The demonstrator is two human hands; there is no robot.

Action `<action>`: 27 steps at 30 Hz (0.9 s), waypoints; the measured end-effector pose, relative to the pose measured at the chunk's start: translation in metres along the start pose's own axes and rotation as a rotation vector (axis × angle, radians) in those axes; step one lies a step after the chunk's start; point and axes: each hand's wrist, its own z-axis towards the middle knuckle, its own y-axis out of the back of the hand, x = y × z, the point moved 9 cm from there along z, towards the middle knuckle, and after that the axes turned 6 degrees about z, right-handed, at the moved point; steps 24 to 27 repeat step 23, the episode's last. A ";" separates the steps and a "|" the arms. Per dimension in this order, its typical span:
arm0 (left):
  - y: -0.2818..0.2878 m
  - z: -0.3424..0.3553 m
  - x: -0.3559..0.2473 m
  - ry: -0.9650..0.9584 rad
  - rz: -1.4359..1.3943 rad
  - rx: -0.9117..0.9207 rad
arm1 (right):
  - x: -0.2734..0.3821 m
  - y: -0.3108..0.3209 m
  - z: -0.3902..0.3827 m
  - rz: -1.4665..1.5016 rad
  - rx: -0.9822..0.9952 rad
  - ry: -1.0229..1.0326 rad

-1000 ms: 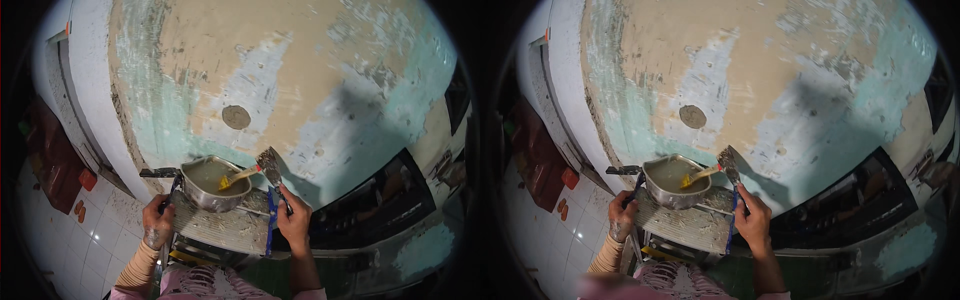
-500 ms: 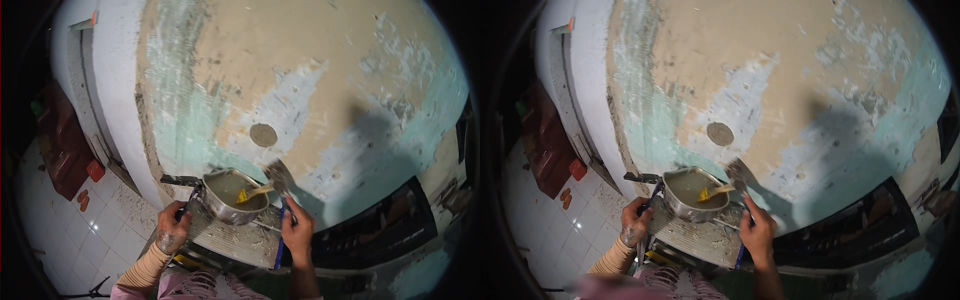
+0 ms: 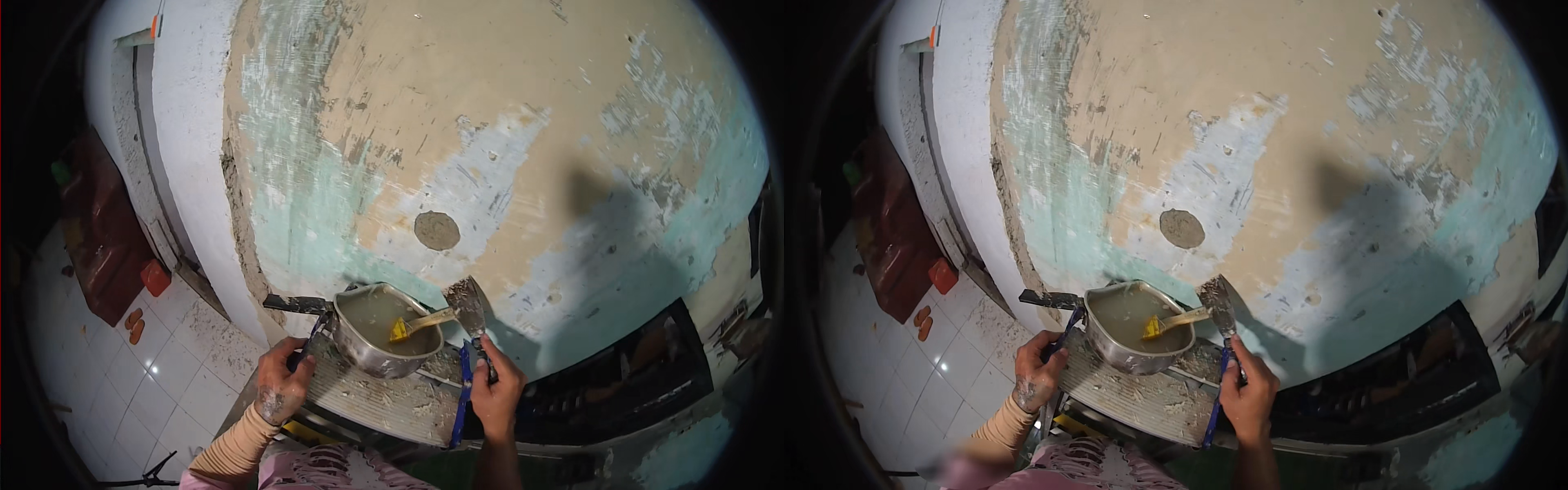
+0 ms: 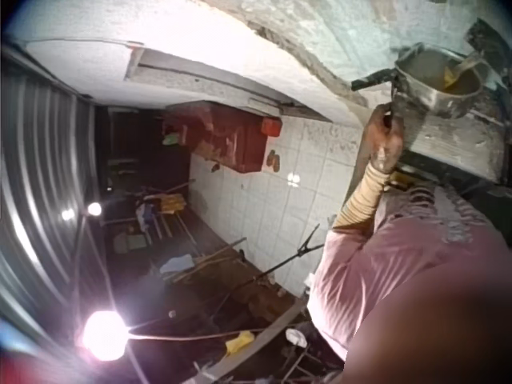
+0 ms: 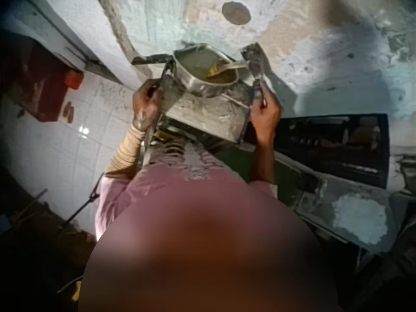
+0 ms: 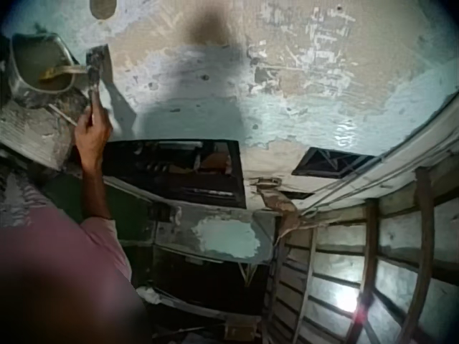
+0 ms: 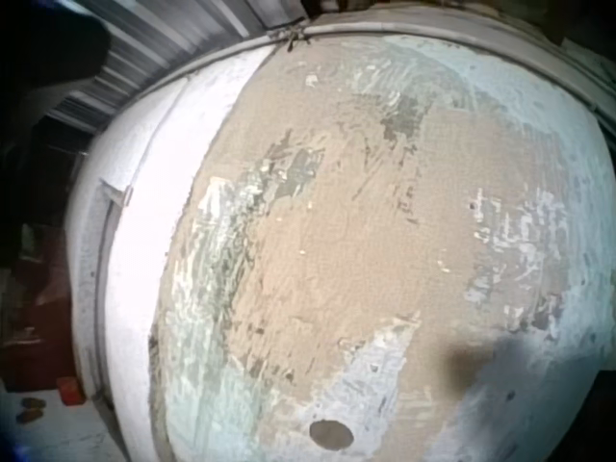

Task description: The person applies plaster filler compound to damaged sections of an interior wall using a putty knife scraper tool.

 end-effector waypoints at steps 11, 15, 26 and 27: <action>-0.006 0.001 -0.002 0.051 0.015 0.057 | -0.002 0.005 0.006 0.000 0.062 -0.130; 0.018 -0.001 0.012 0.071 -0.107 -0.014 | 0.015 -0.045 0.022 0.103 0.131 -0.017; 0.002 0.000 0.001 0.051 -0.035 0.013 | -0.020 0.015 -0.015 0.076 0.018 -0.212; 0.002 0.000 0.001 0.051 -0.035 0.013 | -0.020 0.015 -0.015 0.076 0.018 -0.212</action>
